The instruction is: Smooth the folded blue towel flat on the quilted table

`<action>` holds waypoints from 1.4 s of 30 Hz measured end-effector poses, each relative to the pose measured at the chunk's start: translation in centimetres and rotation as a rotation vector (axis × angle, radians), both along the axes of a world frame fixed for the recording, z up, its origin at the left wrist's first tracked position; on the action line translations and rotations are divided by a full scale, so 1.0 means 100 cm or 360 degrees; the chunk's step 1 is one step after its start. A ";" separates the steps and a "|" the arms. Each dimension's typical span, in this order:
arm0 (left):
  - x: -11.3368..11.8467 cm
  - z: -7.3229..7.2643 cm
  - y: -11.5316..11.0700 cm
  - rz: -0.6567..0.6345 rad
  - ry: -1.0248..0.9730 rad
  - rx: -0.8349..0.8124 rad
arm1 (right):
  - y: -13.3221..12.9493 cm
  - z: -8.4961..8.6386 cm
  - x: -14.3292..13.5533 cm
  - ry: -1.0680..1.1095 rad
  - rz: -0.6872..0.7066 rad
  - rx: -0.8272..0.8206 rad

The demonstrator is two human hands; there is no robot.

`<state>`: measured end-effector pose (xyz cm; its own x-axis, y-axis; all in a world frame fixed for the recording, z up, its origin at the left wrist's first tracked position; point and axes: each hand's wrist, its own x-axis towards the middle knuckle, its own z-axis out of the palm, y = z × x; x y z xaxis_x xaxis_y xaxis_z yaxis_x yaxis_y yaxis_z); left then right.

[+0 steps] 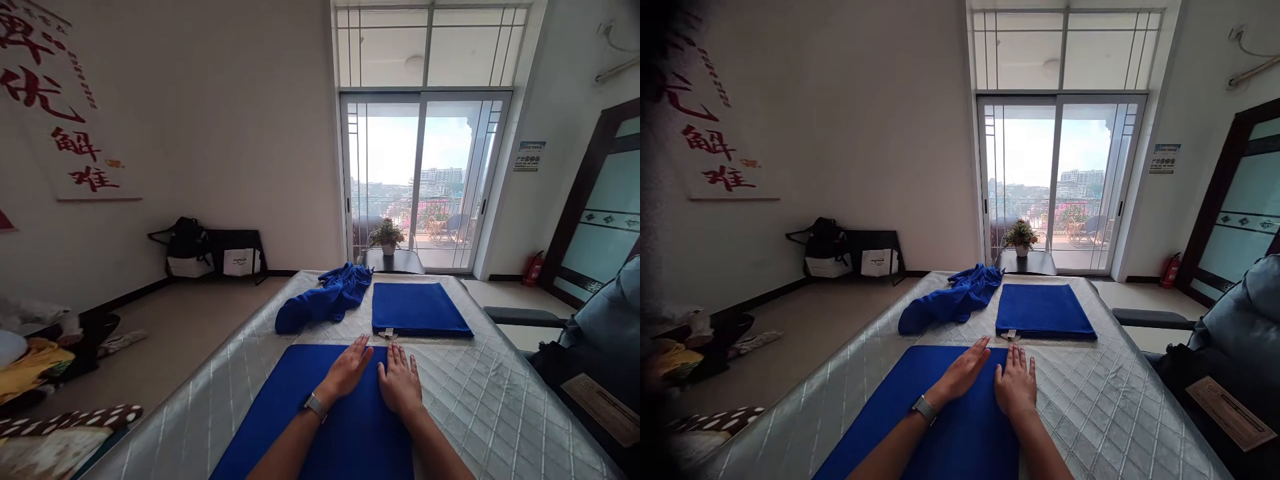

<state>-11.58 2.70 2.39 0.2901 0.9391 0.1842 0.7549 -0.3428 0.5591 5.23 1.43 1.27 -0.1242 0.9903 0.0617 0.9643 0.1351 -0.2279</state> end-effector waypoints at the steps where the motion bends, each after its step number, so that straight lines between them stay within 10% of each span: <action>1: -0.014 0.000 -0.001 0.0061 0.0043 0.0004 | -0.001 0.001 0.000 -0.0002 -0.0003 -0.0001; 12: -0.146 -0.004 -0.014 0.0507 0.0364 0.0007 | -0.004 0.006 -0.001 -0.0069 -0.0017 -0.0014; 42: -0.151 -0.031 -0.003 0.0570 0.0458 0.0351 | -0.032 0.015 -0.006 -0.0289 -0.0045 0.0087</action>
